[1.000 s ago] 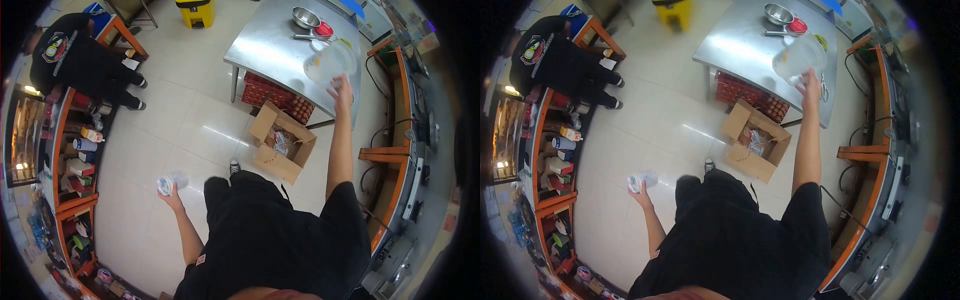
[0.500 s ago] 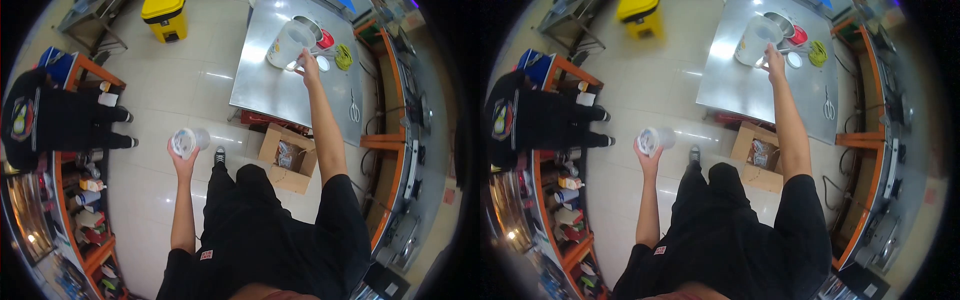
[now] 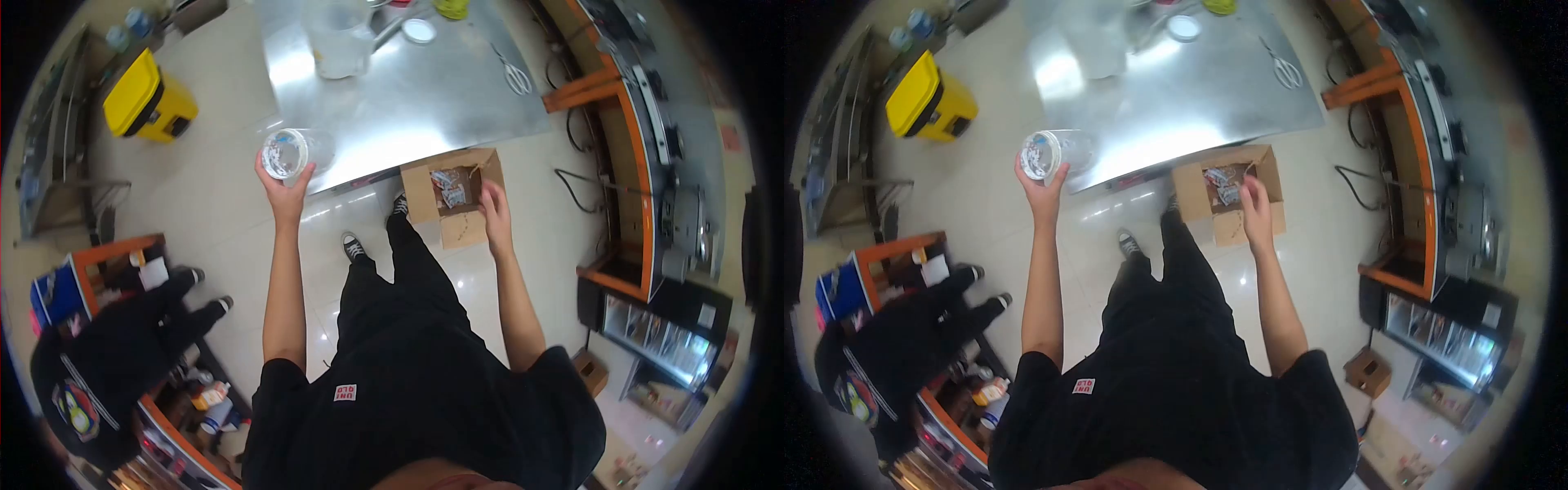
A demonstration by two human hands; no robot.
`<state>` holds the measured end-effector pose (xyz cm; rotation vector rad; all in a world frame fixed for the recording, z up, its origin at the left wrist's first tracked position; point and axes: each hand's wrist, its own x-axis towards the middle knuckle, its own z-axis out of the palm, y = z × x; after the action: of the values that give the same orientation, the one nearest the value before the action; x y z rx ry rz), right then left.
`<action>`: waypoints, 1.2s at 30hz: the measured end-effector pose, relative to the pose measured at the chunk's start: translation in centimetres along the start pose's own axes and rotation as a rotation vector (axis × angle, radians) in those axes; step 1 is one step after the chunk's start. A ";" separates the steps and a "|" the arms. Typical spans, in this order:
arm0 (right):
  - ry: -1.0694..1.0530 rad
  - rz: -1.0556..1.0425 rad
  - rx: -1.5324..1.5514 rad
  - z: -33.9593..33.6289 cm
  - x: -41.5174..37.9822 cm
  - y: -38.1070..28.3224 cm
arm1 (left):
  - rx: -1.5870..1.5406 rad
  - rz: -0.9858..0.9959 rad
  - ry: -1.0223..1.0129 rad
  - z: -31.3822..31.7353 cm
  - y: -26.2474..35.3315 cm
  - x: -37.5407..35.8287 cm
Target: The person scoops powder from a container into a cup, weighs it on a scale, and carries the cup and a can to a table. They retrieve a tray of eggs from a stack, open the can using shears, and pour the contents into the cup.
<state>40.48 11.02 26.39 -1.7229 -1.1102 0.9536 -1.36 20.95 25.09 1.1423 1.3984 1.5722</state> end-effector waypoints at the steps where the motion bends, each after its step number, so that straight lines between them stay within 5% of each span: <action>1: 0.080 0.130 0.065 -1.5 -2.7 1.4 | -0.002 0.013 -0.009 0.8 -0.6 1.2; 8: 0.363 0.565 0.230 -8.1 -13.7 7.7 | -0.006 0.021 0.005 6.6 -5.2 5.5; 12: 0.231 0.650 0.353 -9.4 -12.3 12.6 | 0.198 0.055 0.095 8.7 -6.7 7.3; 17: 0.427 0.969 0.745 -10.2 -7.9 26.6 | 0.388 0.179 0.056 10.5 -6.2 8.6; 21: 0.636 1.243 0.745 -10.9 -1.2 39.5 | 0.293 -0.158 -0.068 10.7 -6.3 6.9; 23: 0.712 1.380 0.683 -10.9 2.8 44.4 | 0.536 -0.107 0.025 6.9 -9.8 6.3; 28: 0.821 1.237 0.642 -8.7 7.8 63.6 | 0.801 -0.124 0.001 10.4 -6.6 -3.2; 30: 0.869 1.268 0.445 -7.5 8.6 63.9 | 0.853 -0.127 -0.023 11.7 -6.3 -7.0; 32: 0.885 1.276 0.333 -9.6 10.3 57.3 | 0.810 -0.195 -0.020 13.6 -5.8 -9.3; 36: 1.039 1.052 0.644 -9.4 7.8 61.1 | 1.070 -0.193 -0.073 12.7 -5.8 -8.0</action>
<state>69.00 1.23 -28.17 -1.7754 0.7800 0.6529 13.10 18.63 18.37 1.5329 2.2962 0.5630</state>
